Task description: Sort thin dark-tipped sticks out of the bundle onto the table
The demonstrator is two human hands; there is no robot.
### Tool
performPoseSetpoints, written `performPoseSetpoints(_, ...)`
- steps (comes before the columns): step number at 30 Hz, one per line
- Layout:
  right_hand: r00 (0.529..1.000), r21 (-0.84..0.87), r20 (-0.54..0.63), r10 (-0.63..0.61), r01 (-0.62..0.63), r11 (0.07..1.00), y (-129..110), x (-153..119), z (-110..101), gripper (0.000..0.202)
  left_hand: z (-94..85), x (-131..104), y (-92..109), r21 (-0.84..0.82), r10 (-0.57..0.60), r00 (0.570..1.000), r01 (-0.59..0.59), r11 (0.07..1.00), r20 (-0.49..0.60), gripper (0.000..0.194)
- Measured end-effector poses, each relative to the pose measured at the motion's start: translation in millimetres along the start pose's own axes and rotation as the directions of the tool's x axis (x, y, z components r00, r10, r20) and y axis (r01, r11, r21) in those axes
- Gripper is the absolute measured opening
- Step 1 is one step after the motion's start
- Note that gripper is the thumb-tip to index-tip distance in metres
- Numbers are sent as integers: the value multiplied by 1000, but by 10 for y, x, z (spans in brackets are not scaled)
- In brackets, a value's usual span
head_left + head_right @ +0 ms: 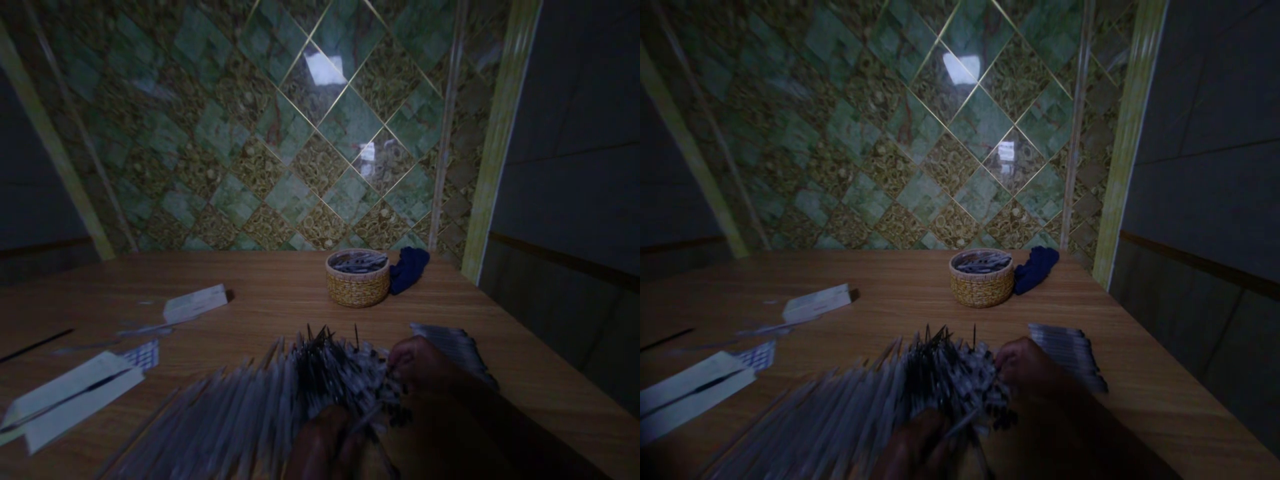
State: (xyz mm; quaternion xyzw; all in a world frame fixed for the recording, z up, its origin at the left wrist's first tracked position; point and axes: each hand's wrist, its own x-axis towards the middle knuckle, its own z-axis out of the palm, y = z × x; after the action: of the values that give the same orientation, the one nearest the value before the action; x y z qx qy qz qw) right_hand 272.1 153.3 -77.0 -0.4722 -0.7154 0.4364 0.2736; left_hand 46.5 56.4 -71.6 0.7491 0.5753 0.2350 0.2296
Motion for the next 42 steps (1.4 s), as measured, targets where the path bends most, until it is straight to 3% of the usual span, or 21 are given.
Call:
performPoseSetpoints(7, 998, 201, 54, -29, 18, 980, -187, -292, 156, 19, 50, -8, -8, -64, 33, 999, -35, 997, -39, 13)
performPoseSetpoints(17, 997, 335, 73, -14, -12, 942, -283, -388, 216, 21, 47, -28, 36, -172, 38, 999, -44, 984, -40, 21)
performPoseSetpoints(36, 997, 359, 77, -13, -15, 933, -319, -415, 234, 20, 59, -21, 38, -205, 36, 999, -44, 978, -41, 22)
performPoseSetpoints(42, 995, 353, 94, -38, 2, 935, -319, -430, 217, 19, 83, -17, 37, -427, -14, 999, 28, 904, 35, 19)
